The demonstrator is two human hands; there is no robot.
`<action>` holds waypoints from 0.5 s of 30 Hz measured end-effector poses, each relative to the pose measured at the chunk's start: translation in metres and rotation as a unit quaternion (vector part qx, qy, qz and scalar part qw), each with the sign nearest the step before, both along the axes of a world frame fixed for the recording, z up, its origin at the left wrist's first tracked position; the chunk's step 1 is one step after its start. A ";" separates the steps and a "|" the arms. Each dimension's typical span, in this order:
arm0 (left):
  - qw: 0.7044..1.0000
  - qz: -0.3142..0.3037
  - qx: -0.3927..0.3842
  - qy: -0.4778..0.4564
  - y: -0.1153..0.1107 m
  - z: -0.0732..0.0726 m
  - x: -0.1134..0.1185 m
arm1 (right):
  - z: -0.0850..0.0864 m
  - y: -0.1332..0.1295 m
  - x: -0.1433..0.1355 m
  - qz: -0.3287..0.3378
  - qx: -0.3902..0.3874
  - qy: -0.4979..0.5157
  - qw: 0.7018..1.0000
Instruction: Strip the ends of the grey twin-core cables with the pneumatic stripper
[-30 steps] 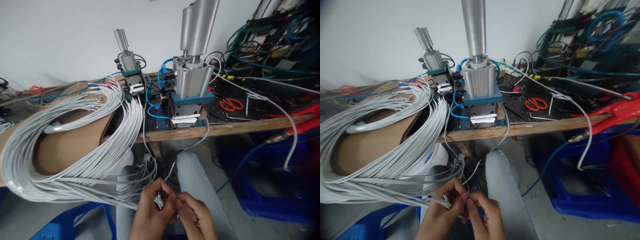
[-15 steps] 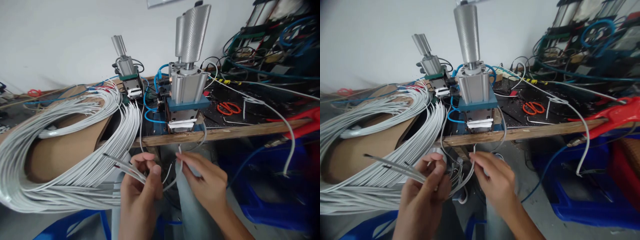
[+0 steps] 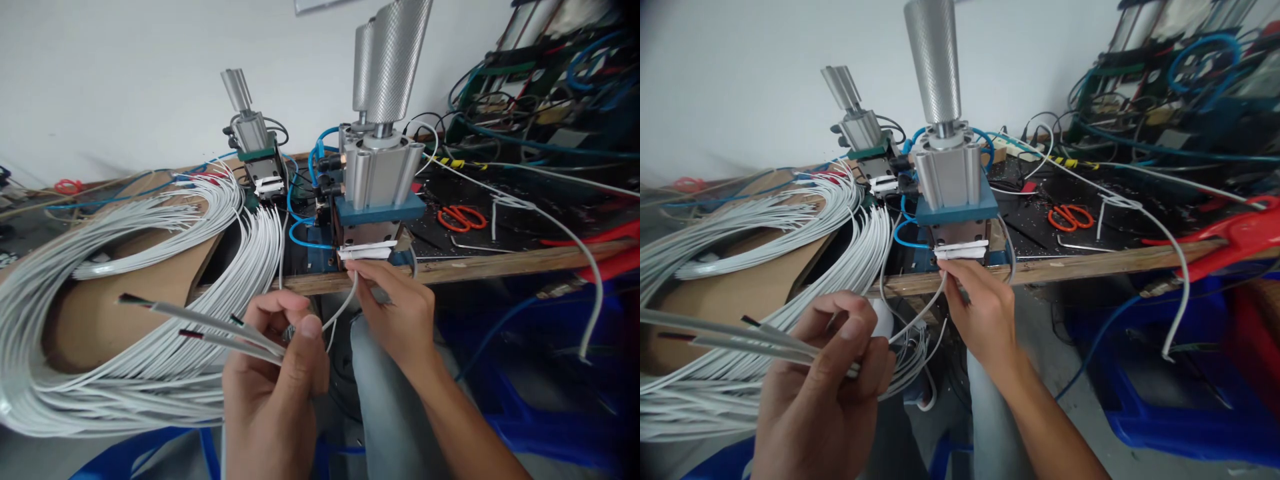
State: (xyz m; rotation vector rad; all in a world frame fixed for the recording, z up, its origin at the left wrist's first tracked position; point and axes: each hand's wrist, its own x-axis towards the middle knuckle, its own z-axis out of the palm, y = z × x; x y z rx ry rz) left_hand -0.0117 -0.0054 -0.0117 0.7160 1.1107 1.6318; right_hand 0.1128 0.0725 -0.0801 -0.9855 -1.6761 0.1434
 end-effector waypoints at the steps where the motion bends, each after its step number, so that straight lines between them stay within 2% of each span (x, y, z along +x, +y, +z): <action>1: 1.000 -0.001 -0.001 0.002 0.000 -0.001 -0.001 | 0.001 0.001 -0.001 -0.004 -0.006 0.001 1.000; 4: 1.000 -0.015 0.009 0.001 -0.001 -0.002 -0.003 | 0.002 0.001 -0.003 -0.021 -0.017 0.014 1.000; 9: 1.000 -0.018 0.007 -0.006 -0.001 -0.004 -0.004 | -0.002 -0.003 -0.006 -0.061 0.013 0.062 0.996; 15: 1.000 0.004 -0.012 -0.014 -0.003 0.001 0.000 | -0.001 -0.002 -0.006 -0.031 -0.001 0.048 0.998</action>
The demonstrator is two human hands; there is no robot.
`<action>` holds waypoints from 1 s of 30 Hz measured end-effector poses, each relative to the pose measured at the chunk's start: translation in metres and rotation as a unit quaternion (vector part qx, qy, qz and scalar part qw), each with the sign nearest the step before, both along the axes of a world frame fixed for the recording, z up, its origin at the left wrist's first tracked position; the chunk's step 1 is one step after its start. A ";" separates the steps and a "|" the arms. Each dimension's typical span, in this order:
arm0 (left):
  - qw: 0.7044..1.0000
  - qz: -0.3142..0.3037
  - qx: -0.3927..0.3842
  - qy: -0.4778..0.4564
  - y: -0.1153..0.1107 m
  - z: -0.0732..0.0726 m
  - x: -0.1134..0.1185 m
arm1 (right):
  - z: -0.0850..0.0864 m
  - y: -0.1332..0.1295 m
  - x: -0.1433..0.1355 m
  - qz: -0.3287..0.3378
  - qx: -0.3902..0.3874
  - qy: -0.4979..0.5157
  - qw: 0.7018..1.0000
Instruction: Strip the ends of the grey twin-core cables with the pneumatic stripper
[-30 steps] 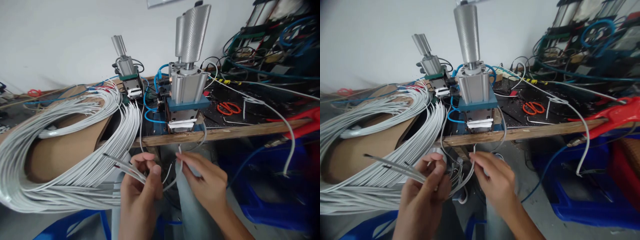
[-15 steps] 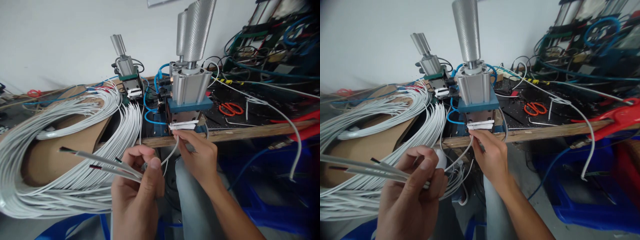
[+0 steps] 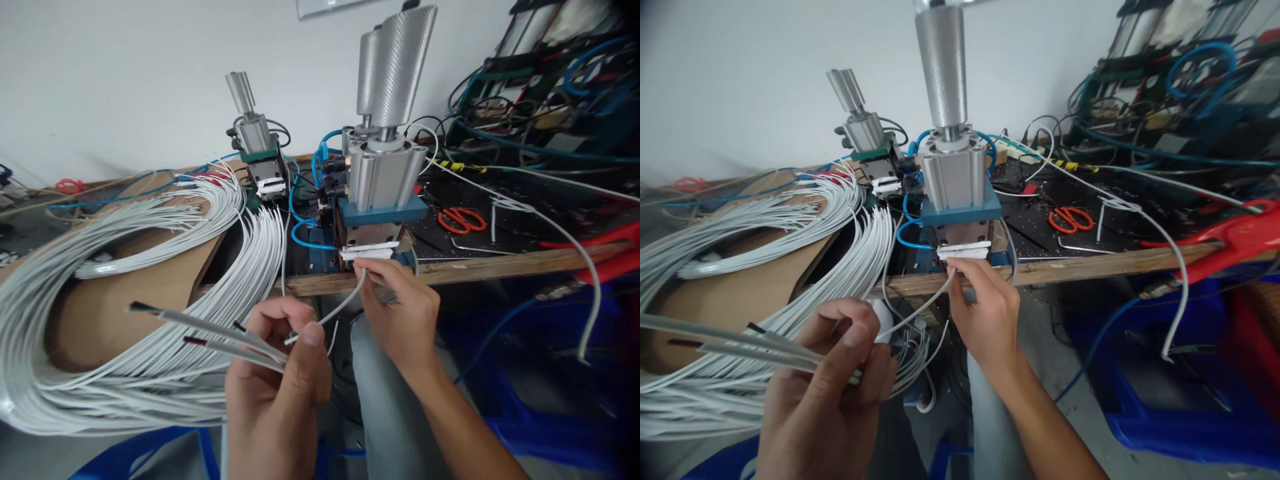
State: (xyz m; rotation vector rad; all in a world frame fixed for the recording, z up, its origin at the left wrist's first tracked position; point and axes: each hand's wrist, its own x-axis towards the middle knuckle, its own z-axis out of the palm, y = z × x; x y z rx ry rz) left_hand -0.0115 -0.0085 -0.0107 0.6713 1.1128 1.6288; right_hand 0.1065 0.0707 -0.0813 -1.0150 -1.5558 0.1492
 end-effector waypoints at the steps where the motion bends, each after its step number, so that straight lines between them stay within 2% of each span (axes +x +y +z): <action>1: 1.000 0.005 -0.009 0.000 0.000 0.001 0.001 | 0.001 0.000 0.000 0.000 -0.003 0.001 1.000; 16: 0.999 0.010 -0.035 0.002 -0.001 0.002 0.003 | 0.002 0.002 0.001 -0.010 -0.007 -0.012 1.000; 30: 1.000 0.012 -0.028 0.008 -0.003 0.002 0.002 | 0.001 0.002 0.000 -0.009 -0.012 -0.016 1.000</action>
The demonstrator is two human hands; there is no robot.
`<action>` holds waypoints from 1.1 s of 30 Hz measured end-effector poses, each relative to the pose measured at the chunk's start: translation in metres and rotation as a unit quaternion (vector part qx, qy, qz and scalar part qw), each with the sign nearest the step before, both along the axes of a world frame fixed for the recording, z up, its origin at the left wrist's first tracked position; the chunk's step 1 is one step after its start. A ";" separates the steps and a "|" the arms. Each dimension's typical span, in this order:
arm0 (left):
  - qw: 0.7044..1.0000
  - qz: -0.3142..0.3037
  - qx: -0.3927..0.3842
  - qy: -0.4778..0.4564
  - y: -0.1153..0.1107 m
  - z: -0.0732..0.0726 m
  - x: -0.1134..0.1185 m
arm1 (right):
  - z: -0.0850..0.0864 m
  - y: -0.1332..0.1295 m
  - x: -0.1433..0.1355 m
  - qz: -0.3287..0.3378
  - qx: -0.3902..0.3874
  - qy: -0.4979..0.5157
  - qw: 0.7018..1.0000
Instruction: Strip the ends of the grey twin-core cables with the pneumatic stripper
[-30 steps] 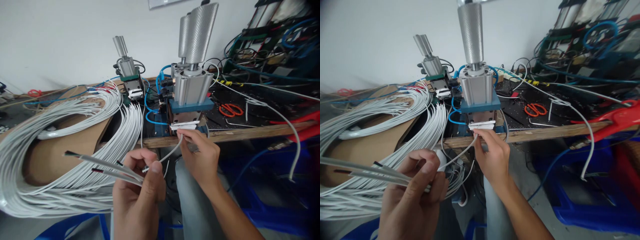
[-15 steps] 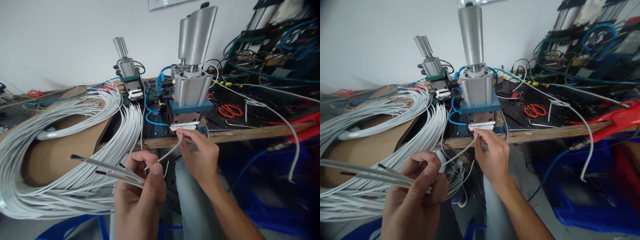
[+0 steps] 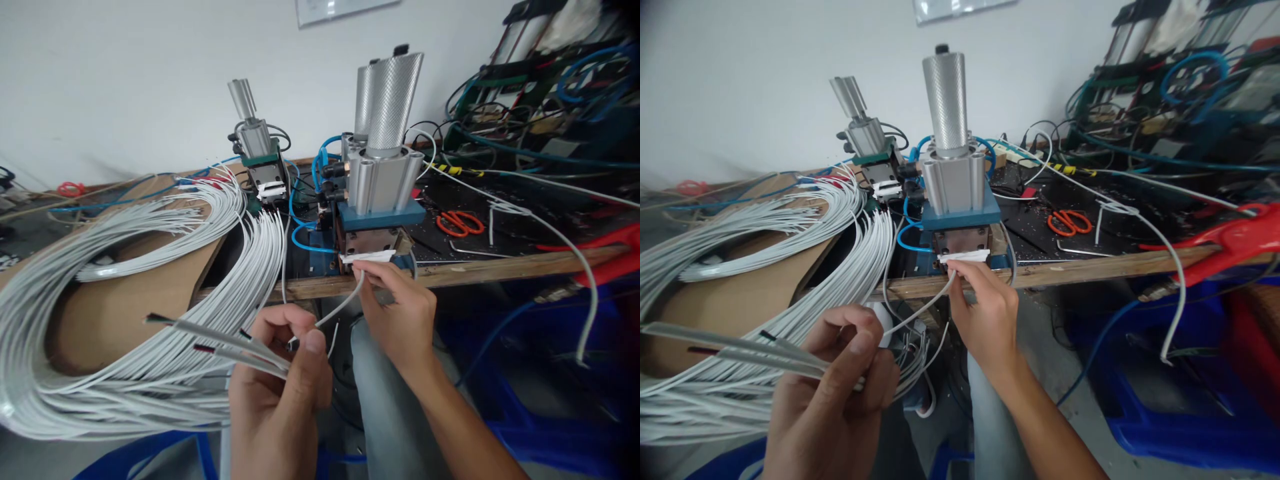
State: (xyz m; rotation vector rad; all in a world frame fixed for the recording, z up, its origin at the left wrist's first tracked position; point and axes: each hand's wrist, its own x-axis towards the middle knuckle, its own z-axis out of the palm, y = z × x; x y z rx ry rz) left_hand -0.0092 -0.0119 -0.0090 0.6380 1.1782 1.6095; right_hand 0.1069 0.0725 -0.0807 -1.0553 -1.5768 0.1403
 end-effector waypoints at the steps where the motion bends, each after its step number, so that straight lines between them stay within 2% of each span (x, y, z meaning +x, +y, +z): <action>1: 1.000 -0.003 0.000 -0.002 0.000 0.000 0.000 | 0.000 0.000 0.000 0.002 0.000 0.001 1.000; 27: 0.999 -0.026 0.002 -0.030 0.002 -0.009 -0.003 | -0.004 0.001 -0.002 -0.010 0.050 0.002 0.999; 33: 0.998 -0.061 -0.014 -0.025 -0.001 -0.019 -0.006 | -0.012 -0.023 -0.001 0.008 0.093 -0.014 0.995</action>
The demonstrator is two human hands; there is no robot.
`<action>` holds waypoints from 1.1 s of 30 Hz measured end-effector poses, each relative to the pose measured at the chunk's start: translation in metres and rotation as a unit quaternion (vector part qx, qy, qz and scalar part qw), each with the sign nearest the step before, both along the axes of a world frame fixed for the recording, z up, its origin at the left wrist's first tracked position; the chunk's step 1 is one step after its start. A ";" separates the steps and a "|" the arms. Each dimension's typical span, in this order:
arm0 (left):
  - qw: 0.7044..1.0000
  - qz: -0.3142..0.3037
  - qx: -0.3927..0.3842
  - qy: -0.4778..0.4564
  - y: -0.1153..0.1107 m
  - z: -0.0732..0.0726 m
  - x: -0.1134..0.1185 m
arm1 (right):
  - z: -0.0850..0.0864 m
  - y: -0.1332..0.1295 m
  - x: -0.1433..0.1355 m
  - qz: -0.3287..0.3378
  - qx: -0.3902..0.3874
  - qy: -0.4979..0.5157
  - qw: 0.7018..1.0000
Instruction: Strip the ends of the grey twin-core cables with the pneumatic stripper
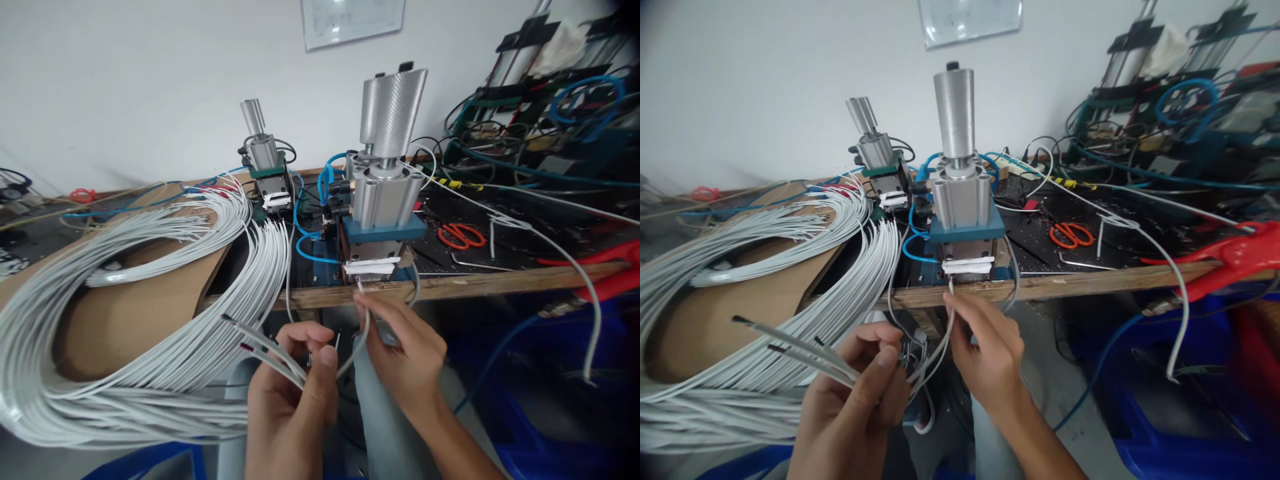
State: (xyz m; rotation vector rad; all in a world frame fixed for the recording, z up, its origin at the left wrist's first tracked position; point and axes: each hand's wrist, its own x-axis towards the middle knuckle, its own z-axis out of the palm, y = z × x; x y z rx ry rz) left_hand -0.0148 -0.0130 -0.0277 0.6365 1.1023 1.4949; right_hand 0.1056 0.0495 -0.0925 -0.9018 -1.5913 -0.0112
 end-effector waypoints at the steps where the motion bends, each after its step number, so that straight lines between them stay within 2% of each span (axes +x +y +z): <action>1: 1.000 -0.006 -0.006 0.011 -0.001 -0.002 0.000 | -0.001 -0.007 0.000 0.004 0.012 -0.004 1.000; 5: 0.997 -0.036 -0.034 0.062 -0.004 -0.007 0.002 | -0.002 -0.033 0.003 0.034 0.052 -0.013 0.998; 9: 0.994 -0.053 -0.002 0.091 -0.008 -0.007 0.003 | 0.002 -0.045 0.004 0.124 0.071 -0.028 0.989; 11: 0.994 -0.047 0.004 0.100 -0.011 -0.008 0.003 | 0.004 -0.048 0.004 0.142 0.071 -0.027 0.987; 16: 0.993 -0.041 0.003 0.109 -0.016 -0.008 0.000 | 0.001 -0.054 0.003 0.150 0.074 -0.040 0.985; 21: 0.992 -0.034 0.039 0.115 -0.017 -0.006 0.001 | 0.001 -0.060 0.003 0.147 0.048 -0.042 0.987; 27: 0.992 -0.037 0.052 0.106 -0.017 -0.007 0.001 | 0.001 -0.061 0.004 0.142 0.067 -0.051 0.986; 30: 0.992 -0.050 0.043 0.108 -0.019 -0.010 0.000 | -0.010 -0.066 0.004 0.131 0.058 -0.056 0.988; 33: 0.994 -0.084 -0.001 0.075 -0.025 -0.018 -0.001 | -0.039 -0.077 0.004 0.075 0.022 -0.037 0.996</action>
